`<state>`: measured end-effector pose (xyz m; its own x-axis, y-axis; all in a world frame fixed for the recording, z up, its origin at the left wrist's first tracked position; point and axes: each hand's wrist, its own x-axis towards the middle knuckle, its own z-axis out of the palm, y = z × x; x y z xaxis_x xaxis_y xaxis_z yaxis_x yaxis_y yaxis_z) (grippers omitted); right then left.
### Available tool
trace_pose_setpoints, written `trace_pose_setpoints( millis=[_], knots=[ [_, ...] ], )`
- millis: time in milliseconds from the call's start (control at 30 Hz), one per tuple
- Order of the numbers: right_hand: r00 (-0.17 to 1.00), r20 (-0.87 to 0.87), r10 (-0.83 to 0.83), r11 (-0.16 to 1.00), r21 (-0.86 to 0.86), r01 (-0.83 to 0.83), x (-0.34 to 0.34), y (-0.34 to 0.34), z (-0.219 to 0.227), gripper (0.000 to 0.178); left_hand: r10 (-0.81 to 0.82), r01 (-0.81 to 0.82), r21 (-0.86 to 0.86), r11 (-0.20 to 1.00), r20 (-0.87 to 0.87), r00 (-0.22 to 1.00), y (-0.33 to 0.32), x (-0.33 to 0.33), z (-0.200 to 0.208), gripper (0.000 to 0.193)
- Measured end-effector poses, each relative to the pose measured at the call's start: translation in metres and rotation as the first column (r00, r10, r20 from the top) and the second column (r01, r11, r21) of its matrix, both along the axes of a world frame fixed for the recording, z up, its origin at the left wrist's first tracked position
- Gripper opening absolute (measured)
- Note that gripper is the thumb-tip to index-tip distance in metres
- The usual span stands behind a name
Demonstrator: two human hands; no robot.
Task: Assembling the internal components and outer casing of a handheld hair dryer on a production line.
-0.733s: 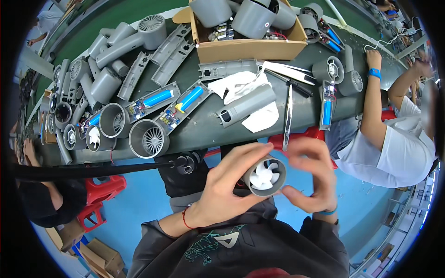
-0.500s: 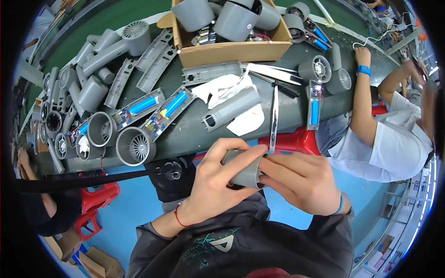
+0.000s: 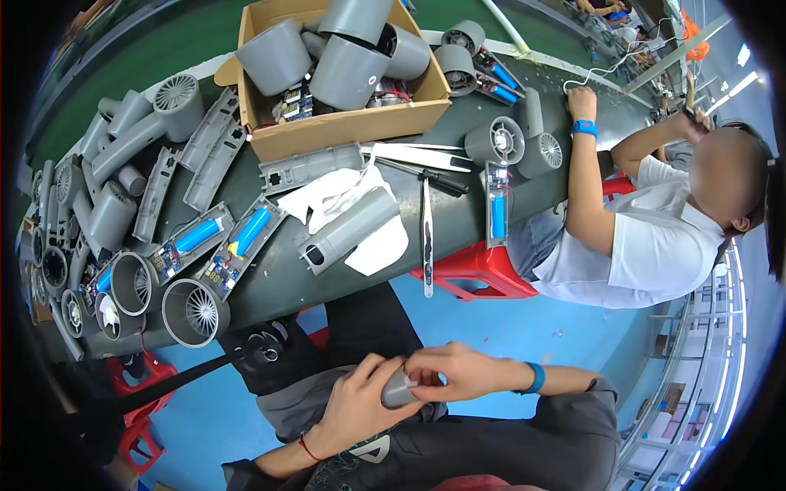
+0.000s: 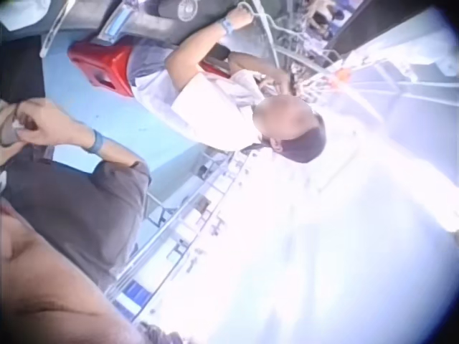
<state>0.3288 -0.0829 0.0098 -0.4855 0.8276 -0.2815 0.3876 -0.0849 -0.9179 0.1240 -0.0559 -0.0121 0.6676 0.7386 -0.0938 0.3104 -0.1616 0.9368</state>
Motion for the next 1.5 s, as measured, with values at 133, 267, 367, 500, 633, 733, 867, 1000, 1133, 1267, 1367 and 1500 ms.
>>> trace_pose_setpoints(
  millis=[133,267,367,500,633,733,867,1000,1133,1267,1367,1500],
  knots=[
    [0.998,-0.051,-0.041,0.9,-0.436,0.014,-0.011,-0.038,-0.012,0.02,-0.099,0.091,-0.093,0.991,-0.09,0.991,-0.03,-0.015,-0.006,0.048],
    [0.984,-0.106,-0.141,0.912,-0.4,0.088,-0.022,-0.085,-0.036,0.018,-0.177,0.156,-0.128,0.979,-0.173,0.969,-0.052,-0.021,-0.011,0.045],
    [0.991,-0.07,-0.118,0.907,-0.413,0.078,-0.024,-0.089,-0.032,0.016,-0.201,0.175,-0.165,0.971,-0.157,0.967,-0.057,-0.024,-0.015,0.046],
    [0.982,-0.068,-0.175,0.897,-0.423,0.131,-0.023,-0.091,-0.028,0.015,-0.259,0.229,-0.183,0.956,-0.16,0.952,-0.054,-0.021,-0.017,0.048],
    [0.964,-0.128,-0.232,0.909,-0.381,0.168,-0.026,-0.096,-0.033,0.016,-0.288,0.238,-0.255,0.937,-0.178,0.941,-0.054,-0.022,-0.013,0.05],
    [0.977,-0.105,-0.188,0.916,-0.377,0.136,-0.027,-0.09,-0.032,0.014,-0.245,0.143,-0.384,0.912,-0.233,0.941,-0.061,-0.021,-0.01,0.049],
    [0.982,-0.09,-0.168,0.916,-0.381,0.122,-0.025,-0.089,-0.03,0.015,-0.433,0.343,-0.366,0.865,-0.198,0.879,-0.034,-0.015,0.006,0.048],
    [0.983,-0.08,-0.166,0.928,-0.35,0.129,-0.025,-0.09,-0.032,0.017,-0.389,0.323,-0.294,0.9,-0.204,0.898,-0.033,-0.013,0.007,0.048],
    [0.987,-0.099,-0.124,0.929,-0.361,0.081,-0.022,-0.089,-0.035,0.017,-0.338,0.241,-0.37,0.897,-0.223,0.914,-0.026,-0.01,0.021,0.049],
    [0.986,-0.157,-0.063,0.977,-0.211,0.028,-0.021,-0.085,-0.038,0.016,-0.31,0.214,-0.38,0.9,-0.21,0.927,-0.024,-0.008,0.024,0.046],
    [0.983,-0.172,-0.065,0.986,-0.163,0.037,-0.022,-0.083,-0.035,0.015,-0.312,0.213,-0.39,0.896,-0.211,0.926,-0.023,-0.008,0.024,0.044],
    [0.987,-0.157,-0.047,0.947,-0.32,-0.005,-0.02,-0.086,-0.042,0.015,-0.324,0.222,-0.393,0.892,-0.216,0.921,-0.024,-0.006,0.022,0.044]
  ],
)
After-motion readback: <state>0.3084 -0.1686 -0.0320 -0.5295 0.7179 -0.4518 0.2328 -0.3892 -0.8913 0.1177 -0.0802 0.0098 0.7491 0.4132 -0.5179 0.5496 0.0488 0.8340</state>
